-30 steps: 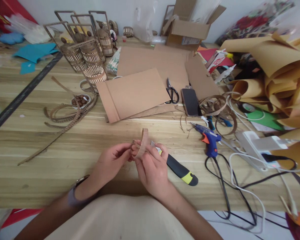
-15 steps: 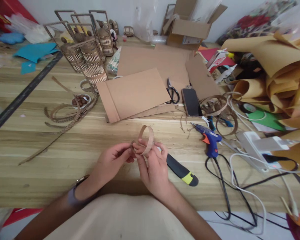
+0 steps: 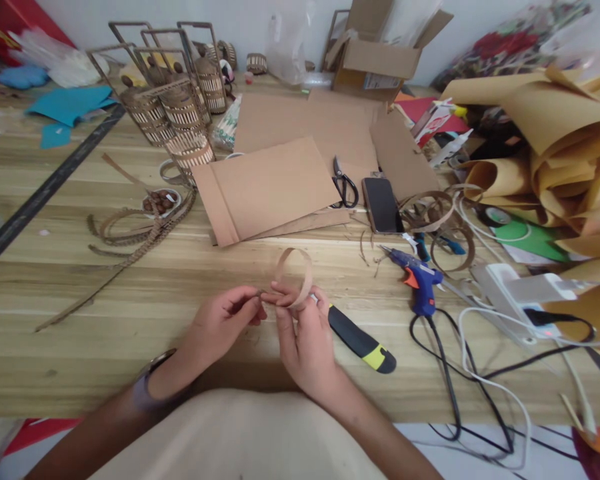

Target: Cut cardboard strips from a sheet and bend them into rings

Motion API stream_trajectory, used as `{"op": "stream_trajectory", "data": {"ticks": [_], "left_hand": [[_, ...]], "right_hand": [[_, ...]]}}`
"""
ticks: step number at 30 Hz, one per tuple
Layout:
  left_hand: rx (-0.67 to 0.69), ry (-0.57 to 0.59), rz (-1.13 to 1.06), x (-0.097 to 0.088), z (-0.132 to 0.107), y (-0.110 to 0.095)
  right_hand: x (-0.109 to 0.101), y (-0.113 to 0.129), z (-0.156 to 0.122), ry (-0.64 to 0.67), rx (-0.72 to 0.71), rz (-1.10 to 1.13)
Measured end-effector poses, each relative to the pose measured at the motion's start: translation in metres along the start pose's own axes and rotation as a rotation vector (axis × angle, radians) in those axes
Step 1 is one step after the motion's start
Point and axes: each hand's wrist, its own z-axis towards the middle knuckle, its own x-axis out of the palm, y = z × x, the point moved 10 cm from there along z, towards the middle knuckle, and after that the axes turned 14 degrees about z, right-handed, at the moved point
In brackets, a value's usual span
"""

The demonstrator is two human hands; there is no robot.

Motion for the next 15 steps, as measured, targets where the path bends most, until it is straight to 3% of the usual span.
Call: {"op": "stream_trajectory", "data": {"ticks": [9, 15], "left_hand": [[0.020, -0.004, 0.036, -0.001, 0.001, -0.001], [0.037, -0.009, 0.033, -0.004, -0.002, -0.004]], "right_hand": [[-0.001, -0.019, -0.001, -0.015, 0.156, 0.096], [0.000, -0.047, -0.005, -0.069, 0.390, 0.410]]}}
